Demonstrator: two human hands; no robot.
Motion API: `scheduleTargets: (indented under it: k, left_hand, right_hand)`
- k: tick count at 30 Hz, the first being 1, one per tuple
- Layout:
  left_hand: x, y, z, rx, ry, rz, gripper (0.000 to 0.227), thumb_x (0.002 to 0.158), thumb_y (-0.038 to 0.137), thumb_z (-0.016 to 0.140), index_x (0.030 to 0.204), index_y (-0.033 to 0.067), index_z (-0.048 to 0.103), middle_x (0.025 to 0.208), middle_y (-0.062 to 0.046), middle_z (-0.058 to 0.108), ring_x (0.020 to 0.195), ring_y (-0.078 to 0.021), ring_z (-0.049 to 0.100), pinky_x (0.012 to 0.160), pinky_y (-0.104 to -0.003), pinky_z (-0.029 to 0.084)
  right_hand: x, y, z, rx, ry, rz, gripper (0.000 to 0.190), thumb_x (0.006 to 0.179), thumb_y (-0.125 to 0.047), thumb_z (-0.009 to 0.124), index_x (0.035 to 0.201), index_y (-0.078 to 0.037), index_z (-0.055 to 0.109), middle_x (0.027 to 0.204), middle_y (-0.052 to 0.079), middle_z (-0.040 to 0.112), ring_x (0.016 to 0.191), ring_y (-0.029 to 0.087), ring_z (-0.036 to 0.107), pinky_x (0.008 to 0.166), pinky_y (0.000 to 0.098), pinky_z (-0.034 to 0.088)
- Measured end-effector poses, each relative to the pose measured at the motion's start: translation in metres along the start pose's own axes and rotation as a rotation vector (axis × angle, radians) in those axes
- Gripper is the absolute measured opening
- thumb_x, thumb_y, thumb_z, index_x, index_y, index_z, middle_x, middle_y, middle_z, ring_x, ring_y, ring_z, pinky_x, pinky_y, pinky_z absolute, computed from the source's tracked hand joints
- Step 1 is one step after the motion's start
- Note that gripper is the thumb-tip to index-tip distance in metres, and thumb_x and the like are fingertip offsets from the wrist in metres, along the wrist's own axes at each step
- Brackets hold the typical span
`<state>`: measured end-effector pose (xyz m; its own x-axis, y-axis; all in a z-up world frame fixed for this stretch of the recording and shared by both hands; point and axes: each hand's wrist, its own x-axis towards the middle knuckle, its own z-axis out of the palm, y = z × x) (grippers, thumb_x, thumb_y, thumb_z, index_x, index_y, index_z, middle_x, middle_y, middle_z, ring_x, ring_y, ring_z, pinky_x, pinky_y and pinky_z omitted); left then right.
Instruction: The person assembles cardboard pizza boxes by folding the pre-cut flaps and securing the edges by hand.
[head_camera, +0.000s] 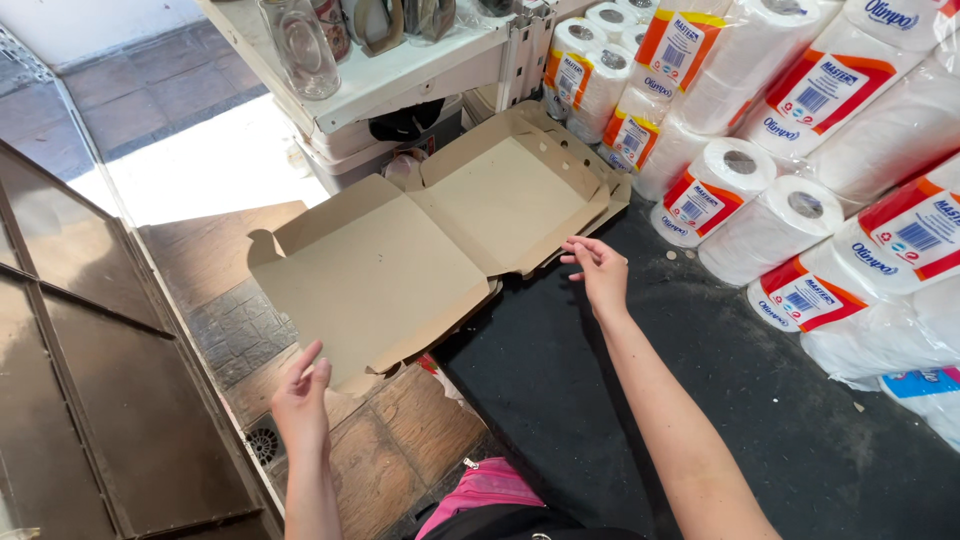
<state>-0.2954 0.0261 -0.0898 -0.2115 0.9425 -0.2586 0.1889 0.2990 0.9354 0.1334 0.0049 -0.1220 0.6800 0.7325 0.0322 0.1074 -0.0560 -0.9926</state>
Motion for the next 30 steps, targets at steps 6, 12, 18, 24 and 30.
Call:
scheduleTargets:
  k: [6,12,18,24,30]
  left_hand:
    - [0.030,-0.063,0.025,-0.152,-0.092,0.082,0.039,0.097,0.022,0.064,0.135,0.0119,0.069,0.122,-0.005,0.071,0.098,-0.0075,0.057,0.098,-0.028,0.052]
    - [0.013,-0.028,0.036,-0.031,-0.144,0.009,0.045,0.094,0.022,0.062,0.139,0.0173,0.063,0.146,-0.002,0.061,0.136,-0.0187,0.052,0.110,-0.038,0.042]
    - [-0.010,-0.029,0.030,0.006,-0.052,0.160,0.034,0.098,0.023,0.059,0.131,0.0176,0.063,0.152,-0.008,0.047,0.136,-0.0192,0.047,0.110,-0.038,0.041]
    - [-0.028,-0.019,0.021,0.001,-0.028,0.192,0.027,0.101,0.014,0.057,0.127,0.0138,0.063,0.152,-0.009,0.048,0.135,-0.0181,0.048,0.107,-0.034,0.043]
    - [-0.034,0.009,0.040,-0.014,-0.082,0.473,0.017,0.104,0.008,0.056,0.118,0.0101,0.064,0.145,-0.013,0.054,0.137,-0.0211,0.049,0.104,-0.037,0.047]
  right_hand:
    - [-0.033,0.008,0.020,0.017,-0.041,0.060,0.016,0.099,-0.013,0.061,0.108,-0.010,0.074,0.105,0.004,0.077,0.086,0.012,0.073,0.060,0.0228,0.055]
    - [-0.082,0.005,0.020,0.039,-0.124,0.106,0.015,0.098,-0.011,0.061,0.104,-0.008,0.075,0.102,0.005,0.078,0.083,0.013,0.072,0.064,0.0231,0.056]
    - [-0.126,-0.006,-0.017,0.097,-0.079,0.172,0.018,0.097,-0.013,0.063,0.108,-0.005,0.075,0.103,0.010,0.079,0.085,0.016,0.072,0.069,0.0261,0.056]
    - [-0.165,-0.005,-0.067,0.143,0.067,0.236,0.022,0.096,-0.013,0.062,0.113,-0.004,0.073,0.109,0.014,0.079,0.089,0.019,0.072,0.074,0.0284,0.057]
    - [-0.215,0.003,-0.106,0.124,0.272,0.314,0.023,0.097,-0.011,0.061,0.114,-0.003,0.075,0.110,0.014,0.079,0.094,0.021,0.073,0.078,0.0300,0.057]
